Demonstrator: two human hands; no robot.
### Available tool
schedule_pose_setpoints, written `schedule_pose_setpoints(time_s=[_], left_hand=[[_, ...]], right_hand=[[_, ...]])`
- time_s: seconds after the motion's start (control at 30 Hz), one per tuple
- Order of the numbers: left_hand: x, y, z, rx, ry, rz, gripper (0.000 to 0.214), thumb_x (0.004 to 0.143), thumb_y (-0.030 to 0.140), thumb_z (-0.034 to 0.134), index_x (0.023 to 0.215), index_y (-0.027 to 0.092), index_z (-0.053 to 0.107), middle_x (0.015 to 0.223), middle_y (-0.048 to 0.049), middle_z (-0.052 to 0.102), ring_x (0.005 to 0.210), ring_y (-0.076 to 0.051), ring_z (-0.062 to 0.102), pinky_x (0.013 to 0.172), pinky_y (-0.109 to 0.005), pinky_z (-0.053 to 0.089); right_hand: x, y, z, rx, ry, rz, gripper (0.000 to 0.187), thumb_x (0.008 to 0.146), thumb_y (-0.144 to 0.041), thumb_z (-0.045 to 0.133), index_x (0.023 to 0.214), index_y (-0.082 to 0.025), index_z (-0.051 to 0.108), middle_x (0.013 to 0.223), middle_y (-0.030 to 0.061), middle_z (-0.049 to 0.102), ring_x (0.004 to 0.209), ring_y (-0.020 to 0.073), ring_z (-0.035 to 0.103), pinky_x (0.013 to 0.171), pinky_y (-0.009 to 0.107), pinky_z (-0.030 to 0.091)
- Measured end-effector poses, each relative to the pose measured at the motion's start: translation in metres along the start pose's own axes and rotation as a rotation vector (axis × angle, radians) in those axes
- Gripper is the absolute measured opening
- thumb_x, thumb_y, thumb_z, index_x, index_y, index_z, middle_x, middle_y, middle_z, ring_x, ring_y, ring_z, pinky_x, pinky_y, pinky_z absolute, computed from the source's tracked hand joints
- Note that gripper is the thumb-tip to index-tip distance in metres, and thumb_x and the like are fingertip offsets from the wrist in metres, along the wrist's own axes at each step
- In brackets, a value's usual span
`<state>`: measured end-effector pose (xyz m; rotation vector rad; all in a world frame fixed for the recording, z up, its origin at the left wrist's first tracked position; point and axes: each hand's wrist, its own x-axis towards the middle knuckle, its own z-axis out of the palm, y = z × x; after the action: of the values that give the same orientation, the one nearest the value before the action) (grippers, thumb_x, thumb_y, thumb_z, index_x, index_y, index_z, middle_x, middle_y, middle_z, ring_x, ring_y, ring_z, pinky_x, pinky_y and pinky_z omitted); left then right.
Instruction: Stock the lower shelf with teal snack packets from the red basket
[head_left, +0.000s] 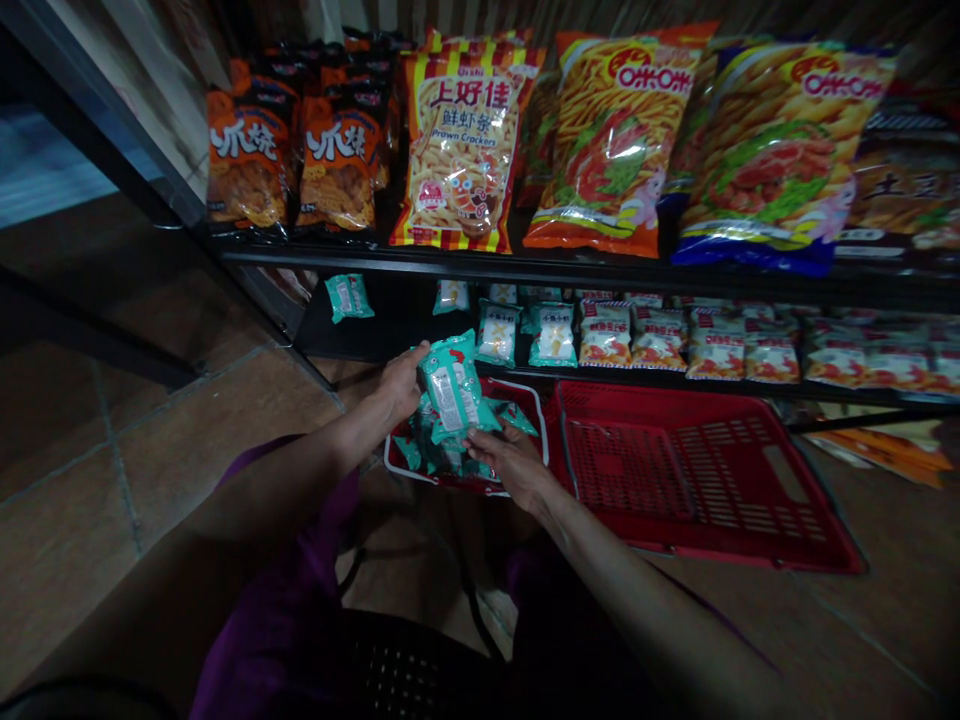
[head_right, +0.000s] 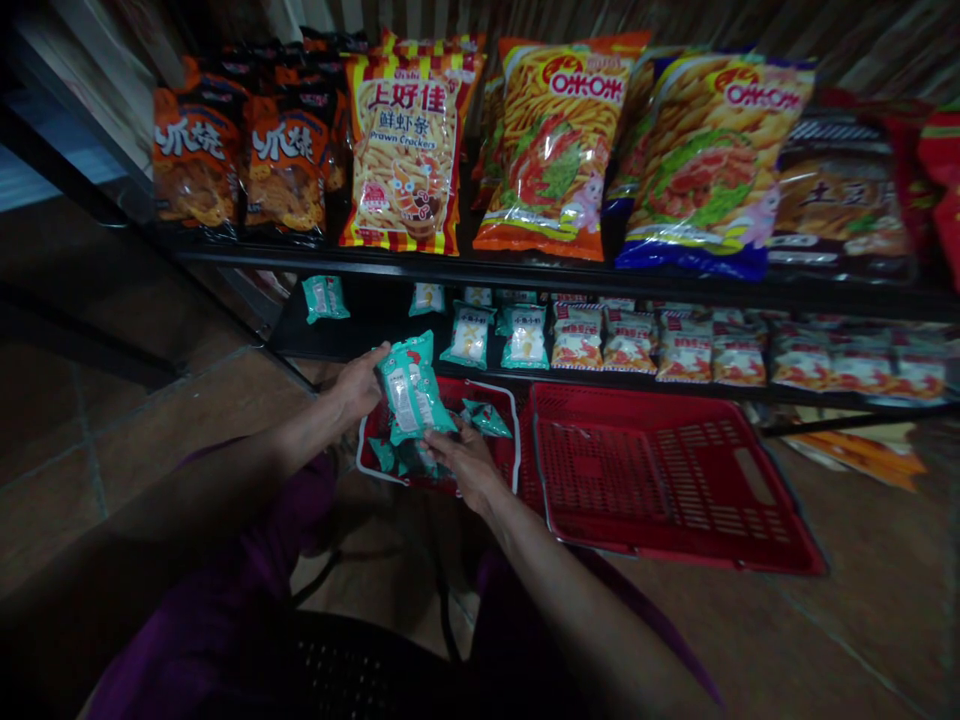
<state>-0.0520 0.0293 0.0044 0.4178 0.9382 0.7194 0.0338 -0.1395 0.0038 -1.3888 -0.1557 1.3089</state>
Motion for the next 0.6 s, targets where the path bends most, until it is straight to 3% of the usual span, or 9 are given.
schedule_pose_setpoints(time_s=[0.33, 0.6], left_hand=[[-0.0012, -0.0035, 0.0016, 0.002, 0.037, 0.048, 0.02, 0.067, 0.02, 0.074, 0.065, 0.015, 0.055, 0.06, 0.0019, 0.059, 0.055, -0.01, 0.055, 0.063, -0.025, 0.046], [-0.0064, -0.0057, 0.0042, 0.079, -0.025, 0.032, 0.028, 0.062, 0.031, 0.078, 0.066, 0.015, 0.056, 0.065, 0.0003, 0.062, 0.06, -0.012, 0.057, 0.069, -0.028, 0.046]], right_hand=[[0.001, -0.0039, 0.0024, 0.186, 0.019, -0.043, 0.031, 0.056, -0.033, 0.083, 0.08, -0.024, 0.065, 0.085, -0.0038, 0.068, 0.077, 0.0121, 0.062, 0.082, 0.034, 0.053], [0.0059, -0.0035, -0.0009, 0.178, 0.038, -0.016, 0.032, 0.053, -0.035, 0.084, 0.077, -0.024, 0.066, 0.081, -0.0045, 0.07, 0.072, 0.0117, 0.064, 0.079, 0.033, 0.053]])
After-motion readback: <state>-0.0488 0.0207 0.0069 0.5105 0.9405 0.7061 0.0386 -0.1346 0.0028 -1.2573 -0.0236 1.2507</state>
